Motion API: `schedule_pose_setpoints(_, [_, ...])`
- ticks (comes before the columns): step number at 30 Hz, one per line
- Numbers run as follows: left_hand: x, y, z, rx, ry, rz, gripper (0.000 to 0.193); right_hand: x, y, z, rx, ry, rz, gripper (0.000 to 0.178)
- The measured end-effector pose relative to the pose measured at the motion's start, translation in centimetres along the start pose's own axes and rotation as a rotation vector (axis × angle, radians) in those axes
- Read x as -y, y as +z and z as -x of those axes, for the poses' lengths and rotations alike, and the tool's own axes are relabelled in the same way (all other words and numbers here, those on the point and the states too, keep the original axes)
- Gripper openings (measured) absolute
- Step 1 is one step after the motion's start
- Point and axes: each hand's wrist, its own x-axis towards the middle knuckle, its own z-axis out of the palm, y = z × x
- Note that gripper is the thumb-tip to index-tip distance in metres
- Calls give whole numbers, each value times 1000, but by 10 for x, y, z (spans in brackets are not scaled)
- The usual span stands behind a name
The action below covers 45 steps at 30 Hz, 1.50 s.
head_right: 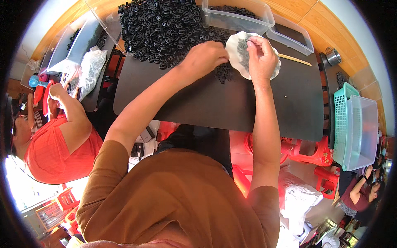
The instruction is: The person sits at a table and repeatedly picks up small black plastic rings and metal pins. They insert the pins into the rings and place the assembled units into a white bowl. Another person works at a nearby table in the background.
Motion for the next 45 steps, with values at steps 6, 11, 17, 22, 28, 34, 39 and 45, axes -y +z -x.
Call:
schedule_pose_setpoints(6, [-15, 34, -51, 305, -69, -125, 13, -2, -10, -5, -72, 27, -3, 11])
schedule_pose_setpoints(11, [-18, 46, -60, 340, -82, -153, 9, 2, -10, -6, -108, 13, 14, 9])
schedule_pose_setpoints(17, [-9, 59, -60, 244, 6, -145, 8, 1, -10, -6, -117, 1, -1, 9])
schedule_pose_setpoints(22, [-4, 56, -56, 132, -63, 144, 7, -3, -10, -7, -125, 5, -5, 10])
schedule_pose_setpoints(28, [7, 50, -50, 91, -285, 661, 13, 0, -6, -4, -58, 31, 76, 12])
schedule_pose_setpoints(34, [16, 22, -21, 76, -575, 1269, 18, 1, -3, 2, 170, 239, -187, 11])
schedule_pose_setpoints(39, [20, 1, 15, -12, -613, 1322, 15, 25, 14, 17, 386, 359, -295, 11])
schedule_pose_setpoints(45, [23, -18, 42, -34, -544, 1077, 12, 32, 24, 25, 520, 382, -288, 7])
